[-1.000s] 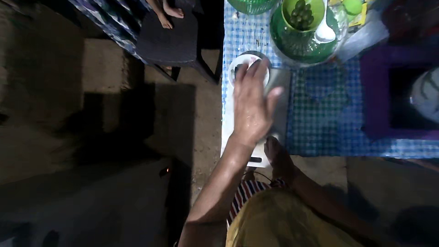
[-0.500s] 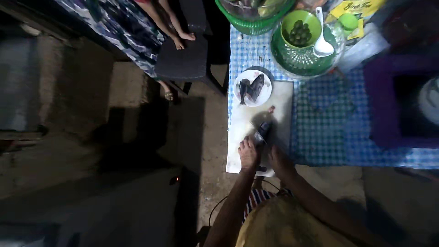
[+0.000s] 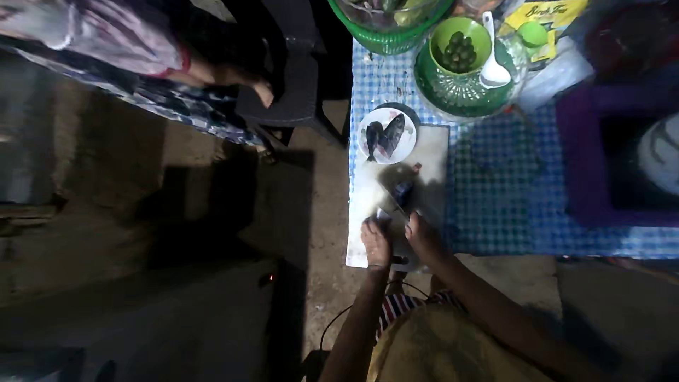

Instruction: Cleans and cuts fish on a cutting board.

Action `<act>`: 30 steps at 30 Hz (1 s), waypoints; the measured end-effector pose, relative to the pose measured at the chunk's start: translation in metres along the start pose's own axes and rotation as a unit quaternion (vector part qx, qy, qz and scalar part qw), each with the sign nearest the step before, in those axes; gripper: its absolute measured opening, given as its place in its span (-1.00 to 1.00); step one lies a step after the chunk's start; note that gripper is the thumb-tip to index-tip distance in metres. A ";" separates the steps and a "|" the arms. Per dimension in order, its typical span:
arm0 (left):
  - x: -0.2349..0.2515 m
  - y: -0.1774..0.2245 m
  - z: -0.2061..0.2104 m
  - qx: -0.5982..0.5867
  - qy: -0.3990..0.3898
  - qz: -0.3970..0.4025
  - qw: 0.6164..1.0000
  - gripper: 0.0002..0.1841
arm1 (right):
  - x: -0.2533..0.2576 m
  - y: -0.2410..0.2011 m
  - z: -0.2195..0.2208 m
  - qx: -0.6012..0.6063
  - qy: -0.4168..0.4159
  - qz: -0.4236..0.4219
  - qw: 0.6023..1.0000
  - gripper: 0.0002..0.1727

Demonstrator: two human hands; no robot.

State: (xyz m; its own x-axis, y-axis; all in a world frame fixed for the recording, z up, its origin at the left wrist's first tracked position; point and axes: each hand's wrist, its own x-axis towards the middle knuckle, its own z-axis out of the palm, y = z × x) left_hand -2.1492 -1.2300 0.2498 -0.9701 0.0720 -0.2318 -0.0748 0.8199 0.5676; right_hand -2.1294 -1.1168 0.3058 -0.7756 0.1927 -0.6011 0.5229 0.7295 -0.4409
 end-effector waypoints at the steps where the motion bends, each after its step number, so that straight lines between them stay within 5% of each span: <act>1: 0.004 0.001 -0.004 -0.011 0.007 -0.015 1.000 -0.41 | -0.005 0.002 -0.003 -0.005 -0.025 0.014 1.000 -0.51; 3: 0.010 0.007 -0.010 0.012 -0.030 -0.031 0.999 -0.32 | -0.019 0.015 -0.006 0.020 -0.037 0.010 0.999 -0.48; 5: 0.017 0.018 -0.016 0.060 -0.056 -0.019 0.996 -0.27 | -0.034 0.031 -0.008 0.061 0.047 -0.041 0.996 -0.47; 9: 0.029 0.046 -0.010 0.109 -0.072 0.129 0.983 -0.45 | -0.051 0.060 -0.031 0.085 0.184 -0.053 0.978 -0.49; 12: 0.051 0.067 0.010 0.199 -0.130 0.182 0.954 -0.43 | -0.049 0.078 -0.053 0.082 0.155 0.017 0.984 -0.46; 17: 0.082 0.090 0.008 0.197 -0.217 0.097 0.951 -0.54 | -0.054 0.110 -0.058 0.097 0.123 0.044 0.987 -0.52; 19: 0.087 0.100 -0.002 0.164 -0.209 0.093 0.960 -0.51 | -0.058 0.118 -0.055 0.113 0.129 0.046 0.984 -0.51; 23: 0.118 0.119 -0.012 0.109 -0.101 0.207 0.967 -0.52 | -0.061 0.118 -0.054 0.125 0.146 0.027 0.981 -0.55; 27: 0.166 0.136 -0.015 0.189 -0.136 0.216 0.948 -0.46 | -0.058 0.109 -0.062 0.113 0.145 0.004 0.983 -0.55; 30: 0.156 0.110 -0.052 0.108 -0.129 0.216 0.962 -0.51 | -0.055 0.104 -0.057 0.122 0.139 -0.023 0.982 -0.55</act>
State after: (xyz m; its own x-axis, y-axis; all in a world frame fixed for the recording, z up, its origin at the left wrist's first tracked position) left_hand -2.3203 -1.1580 0.3169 -0.8080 0.5483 -0.2159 0.3987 0.7785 0.4848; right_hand -2.0523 -1.0136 0.3311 -0.8490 0.3606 -0.3862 0.5283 0.5691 -0.6301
